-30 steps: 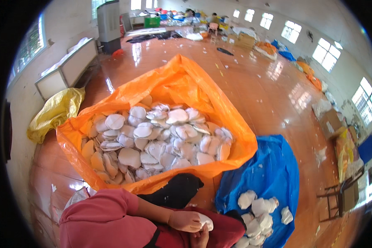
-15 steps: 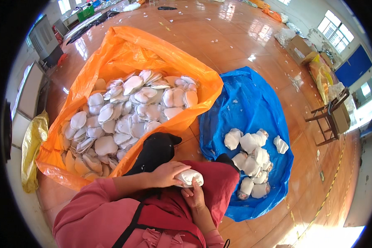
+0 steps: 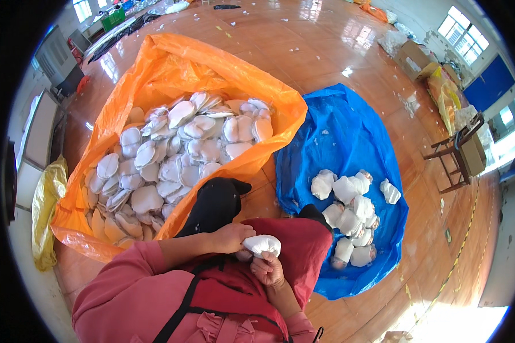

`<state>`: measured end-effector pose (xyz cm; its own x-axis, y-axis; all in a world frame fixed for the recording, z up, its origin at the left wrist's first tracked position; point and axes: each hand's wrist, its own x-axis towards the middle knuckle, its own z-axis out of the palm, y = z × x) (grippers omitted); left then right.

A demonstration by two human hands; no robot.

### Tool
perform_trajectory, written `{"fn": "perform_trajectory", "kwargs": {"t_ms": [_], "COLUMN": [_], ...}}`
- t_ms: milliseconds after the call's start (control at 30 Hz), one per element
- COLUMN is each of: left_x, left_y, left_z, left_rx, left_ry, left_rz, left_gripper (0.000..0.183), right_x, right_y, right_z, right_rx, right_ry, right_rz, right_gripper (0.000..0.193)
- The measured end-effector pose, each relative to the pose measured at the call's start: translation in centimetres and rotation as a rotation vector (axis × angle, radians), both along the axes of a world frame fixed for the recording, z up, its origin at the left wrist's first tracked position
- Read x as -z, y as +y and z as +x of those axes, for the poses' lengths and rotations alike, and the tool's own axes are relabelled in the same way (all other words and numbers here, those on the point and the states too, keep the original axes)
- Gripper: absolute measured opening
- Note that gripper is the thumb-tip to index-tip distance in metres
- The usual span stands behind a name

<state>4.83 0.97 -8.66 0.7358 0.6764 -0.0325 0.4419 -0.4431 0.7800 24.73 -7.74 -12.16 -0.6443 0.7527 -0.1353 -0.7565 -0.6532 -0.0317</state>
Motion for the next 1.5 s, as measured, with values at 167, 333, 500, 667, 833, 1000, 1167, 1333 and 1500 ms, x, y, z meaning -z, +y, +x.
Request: {"fn": "perform_trajectory", "kwargs": {"t_ms": [167, 333, 500, 667, 833, 1000, 1167, 1333, 1500], "left_x": [0.0, -0.5, -1.3, -0.9, -1.1, -2.2, -2.7, -3.8, -4.0], "left_y": [-0.2, 0.4, 0.6, 0.7, 0.3, 0.0, -0.5, 0.3, 0.6], "left_z": [-0.1, -0.3, -0.3, -0.2, 0.0, 0.0, 0.5, -0.1, -0.3], "left_rx": [-0.107, -0.142, -0.079, -0.036, -0.157, -0.129, -0.092, -0.001, 0.003], "left_ry": [0.029, 0.055, 0.071, 0.037, 0.024, -0.003, 0.023, 0.010, 0.003], "left_rz": [-0.035, -0.050, -0.082, -0.060, -0.024, -0.059, -0.185, 0.076, 0.008], "left_gripper": [0.027, 0.026, 0.024, 0.024, 0.033, 0.041, 0.037, 0.043, 0.039], "right_x": [-0.8, -2.3, -1.3, -1.9, -3.4, -2.4, 0.0, -1.0, -0.1], "right_y": [0.3, 0.8, 0.8, 0.7, 0.8, 0.5, -0.1, 0.1, 0.1], "right_z": [-0.7, -1.5, -1.0, -1.5, -1.9, -1.4, -0.4, -0.6, -0.8], "right_rx": [0.106, 0.127, 0.031, 0.050, 0.120, 0.164, 0.081, 0.086, 0.120], "right_ry": [-0.309, -0.494, -0.445, -0.392, -0.491, -0.493, -0.385, -0.482, -0.480], "right_rz": [0.015, 0.096, 0.151, 0.140, 0.046, 0.047, 0.134, 0.100, 0.137], "right_gripper": [0.040, 0.046, 0.055, 0.057, 0.063, 0.062, 0.060, 0.064, 0.053]}}
